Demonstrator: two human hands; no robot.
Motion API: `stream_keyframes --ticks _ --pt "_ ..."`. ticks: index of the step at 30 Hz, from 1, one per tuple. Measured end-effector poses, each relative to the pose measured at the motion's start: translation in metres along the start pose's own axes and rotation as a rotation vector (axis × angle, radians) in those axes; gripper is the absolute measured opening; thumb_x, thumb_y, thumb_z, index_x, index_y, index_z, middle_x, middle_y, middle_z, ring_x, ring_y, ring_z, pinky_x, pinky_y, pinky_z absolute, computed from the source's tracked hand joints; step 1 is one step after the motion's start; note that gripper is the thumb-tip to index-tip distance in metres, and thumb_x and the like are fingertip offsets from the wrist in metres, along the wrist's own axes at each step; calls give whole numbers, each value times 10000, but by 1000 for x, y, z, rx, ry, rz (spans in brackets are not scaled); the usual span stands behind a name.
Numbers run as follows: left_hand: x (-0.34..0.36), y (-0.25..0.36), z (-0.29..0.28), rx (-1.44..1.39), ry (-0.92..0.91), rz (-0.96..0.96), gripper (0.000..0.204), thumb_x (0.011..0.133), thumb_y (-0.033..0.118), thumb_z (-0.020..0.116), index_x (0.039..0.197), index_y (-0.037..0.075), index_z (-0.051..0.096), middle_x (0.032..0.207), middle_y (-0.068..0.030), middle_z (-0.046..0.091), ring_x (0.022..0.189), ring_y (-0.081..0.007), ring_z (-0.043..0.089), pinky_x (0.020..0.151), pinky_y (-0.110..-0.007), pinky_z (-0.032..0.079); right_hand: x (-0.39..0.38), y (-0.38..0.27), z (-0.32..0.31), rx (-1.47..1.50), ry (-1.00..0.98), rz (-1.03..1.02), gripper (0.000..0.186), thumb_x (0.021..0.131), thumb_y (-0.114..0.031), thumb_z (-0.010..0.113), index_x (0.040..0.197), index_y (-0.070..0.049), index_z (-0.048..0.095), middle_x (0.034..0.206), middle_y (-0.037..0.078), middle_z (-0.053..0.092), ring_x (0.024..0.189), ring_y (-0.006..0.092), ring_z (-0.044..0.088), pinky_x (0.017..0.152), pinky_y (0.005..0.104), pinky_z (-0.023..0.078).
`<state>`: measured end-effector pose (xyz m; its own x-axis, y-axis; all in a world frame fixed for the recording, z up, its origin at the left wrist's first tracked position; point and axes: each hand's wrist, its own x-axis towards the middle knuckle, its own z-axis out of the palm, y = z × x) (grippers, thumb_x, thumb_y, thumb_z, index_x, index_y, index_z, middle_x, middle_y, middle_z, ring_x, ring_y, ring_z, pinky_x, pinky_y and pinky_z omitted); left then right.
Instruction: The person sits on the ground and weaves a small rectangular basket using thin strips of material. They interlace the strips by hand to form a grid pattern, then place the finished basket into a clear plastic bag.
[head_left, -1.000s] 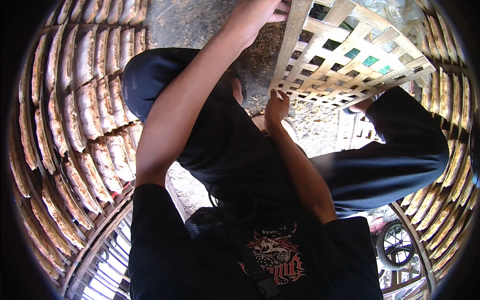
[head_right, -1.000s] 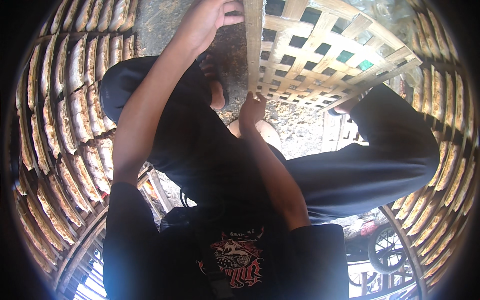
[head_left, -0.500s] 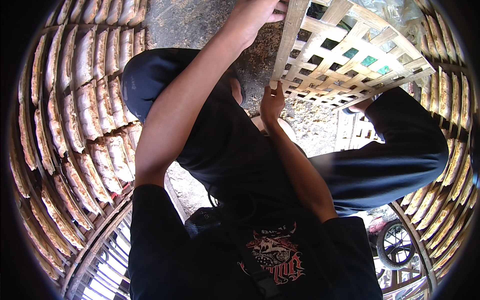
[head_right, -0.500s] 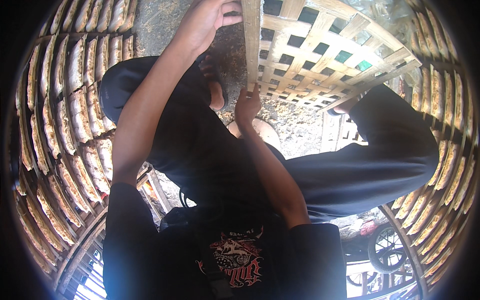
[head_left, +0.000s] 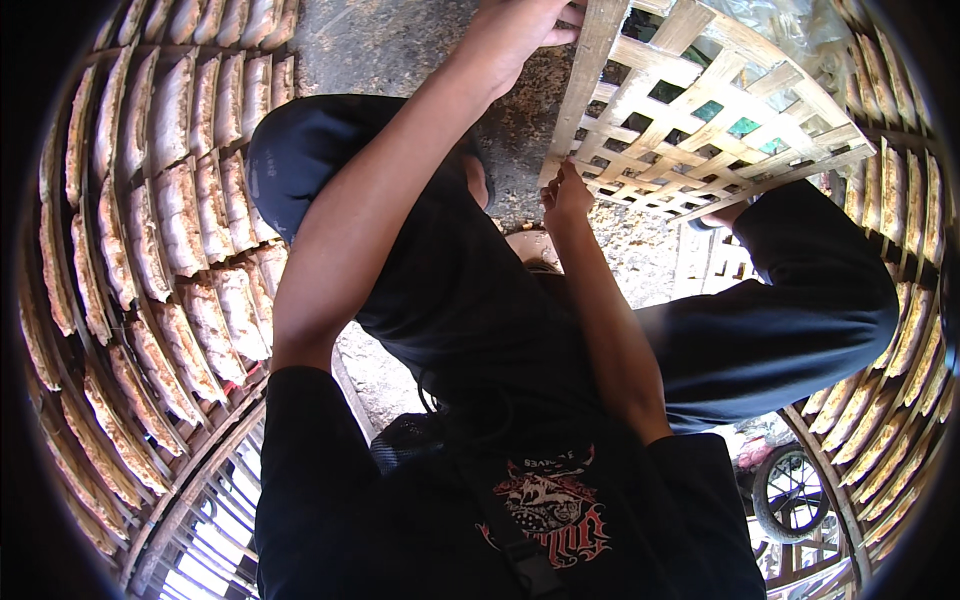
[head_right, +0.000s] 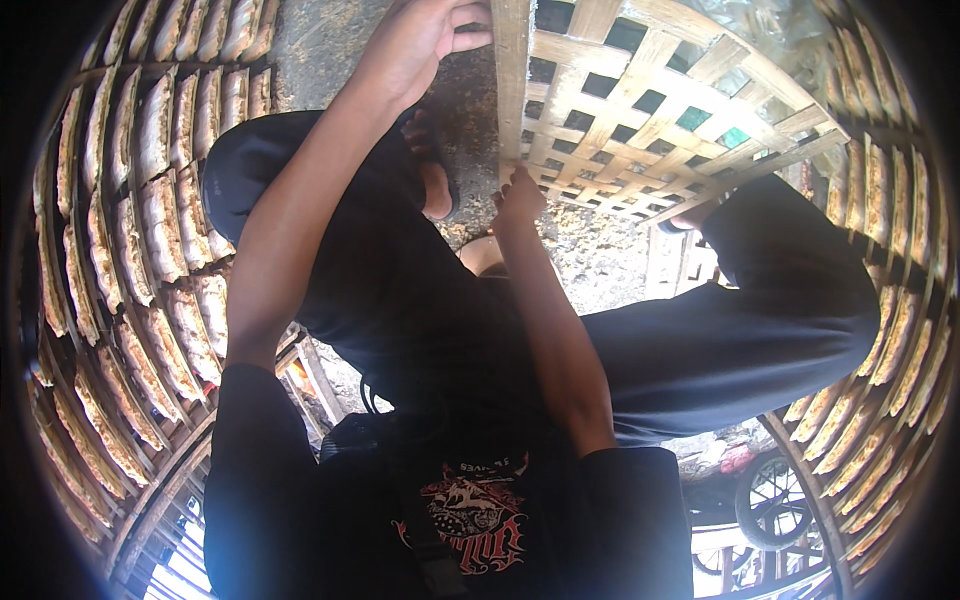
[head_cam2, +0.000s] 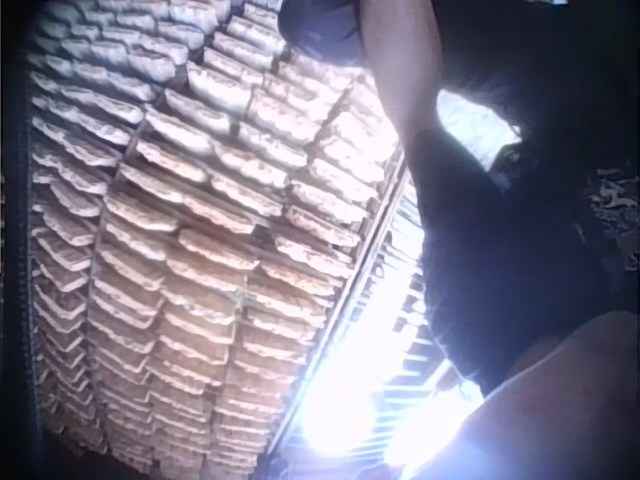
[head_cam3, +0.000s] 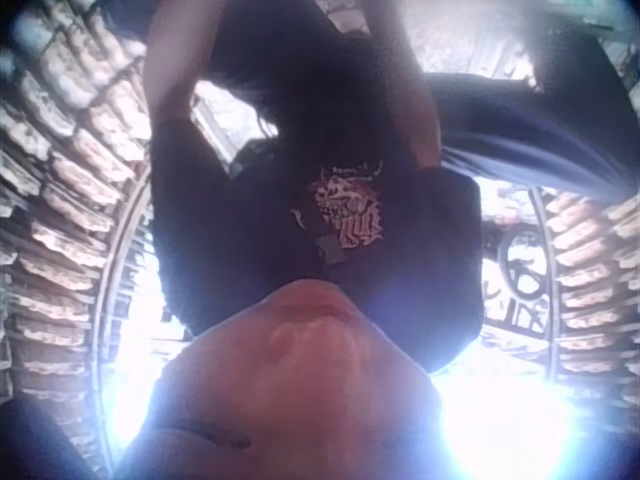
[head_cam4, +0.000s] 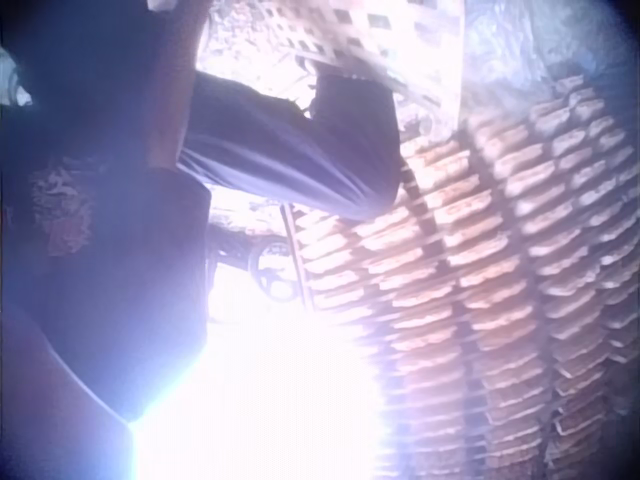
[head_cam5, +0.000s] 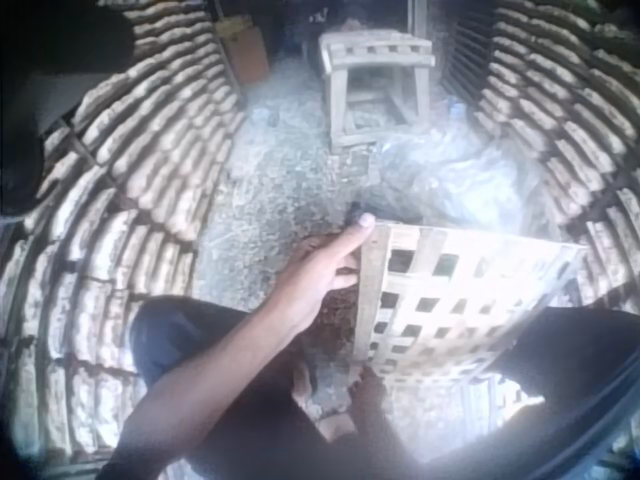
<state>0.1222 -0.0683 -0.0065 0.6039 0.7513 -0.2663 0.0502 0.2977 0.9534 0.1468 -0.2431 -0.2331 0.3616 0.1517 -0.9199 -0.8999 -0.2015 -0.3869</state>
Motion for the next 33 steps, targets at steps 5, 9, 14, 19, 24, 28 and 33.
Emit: stream_keyframes --ticks 5,9,14,19,24,28,33 --pt "2 -2 -1 -3 -2 -10 649 907 593 617 1159 -2 683 1106 -155 696 1080 -265 622 1025 -461 430 17 -16 -6 13 -111 102 202 901 -169 700 1019 -34 607 725 9 539 572 136 468 529 300 406" --pt "-1 0 0 -9 7 -15 639 909 584 620 1173 5 679 1119 -147 695 1079 -257 625 1022 -447 429 35 -24 -8 -3 -236 176 130 929 -174 665 850 -102 591 663 9 548 479 146 438 458 311 384" --pt "-3 0 1 -17 13 -18 628 911 576 622 1180 12 677 1126 -138 696 1082 -248 625 1016 -442 429 39 -28 -5 -33 -161 184 109 919 -152 678 860 -85 615 656 14 552 459 148 428 434 307 380" --pt "-1 -2 2 -31 -5 -11 626 912 579 620 1180 16 680 1134 -139 694 1086 -250 624 1023 -442 425 45 -27 -4 -43 -106 176 106 918 -142 681 859 -74 625 654 7 551 460 135 422 404 285 354" --pt "-1 -1 5 -29 -30 -17 643 916 586 609 1195 10 674 1163 -151 685 1125 -268 611 1044 -450 412 32 -33 6 -5 -17 164 93 918 -120 673 852 -82 620 650 1 536 456 114 405 399 277 334" --pt "2 -2 5 -30 -42 -17 652 919 592 600 1208 11 669 1186 -157 678 1156 -276 599 1060 -456 401 29 -33 8 -54 -2 125 84 900 -100 685 932 -64 616 792 31 576 587 133 459 473 302 353" --pt "0 0 5 -22 -44 -17 656 922 599 588 1215 17 668 1189 -154 678 1151 -277 603 1063 -460 399 35 -23 8 -15 17 79 265 887 -115 688 1117 -6 615 1064 97 616 887 206 559 690 382 450"
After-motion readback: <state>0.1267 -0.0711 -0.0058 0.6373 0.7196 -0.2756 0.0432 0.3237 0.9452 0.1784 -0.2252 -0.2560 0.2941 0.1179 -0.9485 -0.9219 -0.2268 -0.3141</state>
